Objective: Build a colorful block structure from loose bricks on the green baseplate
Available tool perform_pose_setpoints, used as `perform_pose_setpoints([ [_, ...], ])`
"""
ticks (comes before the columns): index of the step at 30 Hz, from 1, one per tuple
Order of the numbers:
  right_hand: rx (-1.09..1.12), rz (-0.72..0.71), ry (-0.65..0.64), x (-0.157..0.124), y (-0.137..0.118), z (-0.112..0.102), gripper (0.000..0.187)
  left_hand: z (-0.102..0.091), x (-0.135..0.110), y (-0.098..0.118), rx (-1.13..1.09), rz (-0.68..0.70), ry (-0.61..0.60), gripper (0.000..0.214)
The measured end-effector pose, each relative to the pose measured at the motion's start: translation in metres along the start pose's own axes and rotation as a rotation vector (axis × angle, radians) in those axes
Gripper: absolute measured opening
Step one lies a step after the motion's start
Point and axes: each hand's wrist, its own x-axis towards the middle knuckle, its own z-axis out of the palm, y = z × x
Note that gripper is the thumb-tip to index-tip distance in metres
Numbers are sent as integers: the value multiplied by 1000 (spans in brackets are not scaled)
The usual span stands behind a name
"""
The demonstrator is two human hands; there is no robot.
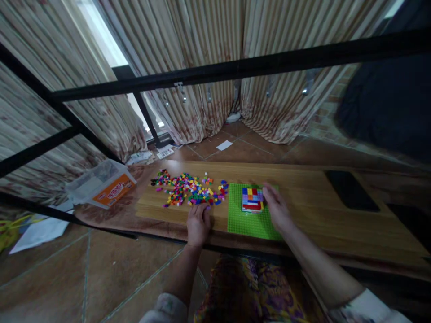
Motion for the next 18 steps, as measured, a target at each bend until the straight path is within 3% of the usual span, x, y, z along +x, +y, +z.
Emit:
perform_pose_setpoints([
  [6, -104, -65, 258, -11, 22, -65, 47, 0, 0, -3, -18, 10, -7, 18],
  [10, -251, -86, 263, -15, 35, -108, 44, -1, 1, -4, -25, 3, -8, 18],
  [13, -335, -100, 218, -17, 40, -121, 42, -3, 2, 0, -44, -16, -16, 19],
  [18, -738, -289, 159, -19, 43, -122, 39, -12, -10, 11, -107, -92, 12, 23],
])
